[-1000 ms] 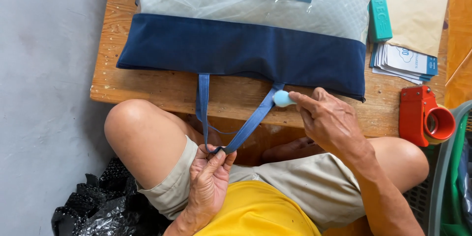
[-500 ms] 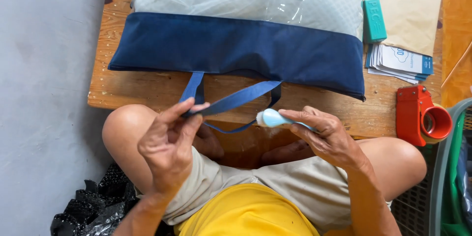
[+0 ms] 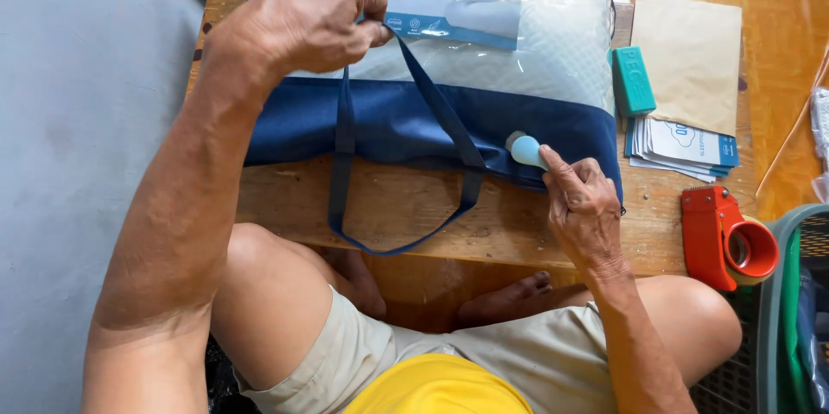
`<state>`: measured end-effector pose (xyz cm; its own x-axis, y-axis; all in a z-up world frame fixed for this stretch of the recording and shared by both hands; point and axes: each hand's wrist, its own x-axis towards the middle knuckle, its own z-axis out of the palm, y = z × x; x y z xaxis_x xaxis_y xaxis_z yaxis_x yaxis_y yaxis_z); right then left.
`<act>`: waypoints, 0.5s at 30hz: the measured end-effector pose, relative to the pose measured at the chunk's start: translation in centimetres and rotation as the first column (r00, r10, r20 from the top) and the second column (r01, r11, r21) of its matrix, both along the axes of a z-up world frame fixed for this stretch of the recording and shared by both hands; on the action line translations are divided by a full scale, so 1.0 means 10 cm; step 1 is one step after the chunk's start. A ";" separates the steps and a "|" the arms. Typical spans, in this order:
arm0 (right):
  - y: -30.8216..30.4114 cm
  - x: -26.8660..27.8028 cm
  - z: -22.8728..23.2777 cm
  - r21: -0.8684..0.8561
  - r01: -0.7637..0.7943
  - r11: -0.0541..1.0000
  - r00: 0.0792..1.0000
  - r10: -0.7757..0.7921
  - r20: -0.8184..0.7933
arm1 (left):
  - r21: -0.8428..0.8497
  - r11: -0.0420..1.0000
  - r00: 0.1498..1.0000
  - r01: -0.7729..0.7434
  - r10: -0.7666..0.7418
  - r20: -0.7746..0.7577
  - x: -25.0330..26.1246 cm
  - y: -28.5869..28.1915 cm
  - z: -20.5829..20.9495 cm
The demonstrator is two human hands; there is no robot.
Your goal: The person uses a small blue brush to clean the seams and surface of a blue pillow placed on a wooden table. They then use a green brush to wipe the pillow surface.
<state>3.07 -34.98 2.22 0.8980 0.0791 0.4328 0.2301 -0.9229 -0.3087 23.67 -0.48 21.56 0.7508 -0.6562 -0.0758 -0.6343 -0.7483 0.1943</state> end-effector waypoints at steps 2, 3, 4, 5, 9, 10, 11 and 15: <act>0.02 0.00 0.02 0.006 -0.003 1.000 1.000 0.004 -0.017 | -0.255 0.947 0.942 -0.193 0.106 -0.318 0.07 -0.08 0.07; 0.02 0.00 0.04 0.010 -0.008 1.000 0.999 0.008 -0.032 | -0.415 0.800 0.779 -0.433 0.101 -0.618 0.11 -0.12 0.11; 0.02 0.01 0.06 0.007 -0.006 1.000 1.000 0.006 -0.029 | -0.419 0.799 0.781 -0.431 0.098 -0.617 0.18 -0.15 0.07; 0.03 0.02 0.09 -0.006 -0.006 1.000 1.000 0.006 -0.028 | -0.396 0.778 0.696 -0.487 0.072 -0.714 0.25 -0.18 0.05; -0.01 0.05 0.13 -0.058 0.000 0.998 0.992 -0.007 -0.126 | -0.286 0.864 0.649 -0.414 0.059 -0.759 0.50 -0.19 -0.21; 0.01 0.07 0.23 -0.059 -0.001 0.998 0.992 -0.007 -0.124 | -0.287 0.864 0.650 -0.413 0.059 -0.758 0.54 -0.20 -0.27; 0.05 0.09 0.33 -0.062 -0.032 0.998 0.986 0.021 -0.164 | -0.273 0.877 0.670 -0.395 0.072 -0.739 0.58 -0.20 -0.34; 0.29 0.29 0.82 -0.096 -0.157 0.983 0.974 0.138 -0.181 | -0.228 0.924 0.751 -0.307 0.088 -0.655 0.64 -0.22 -0.52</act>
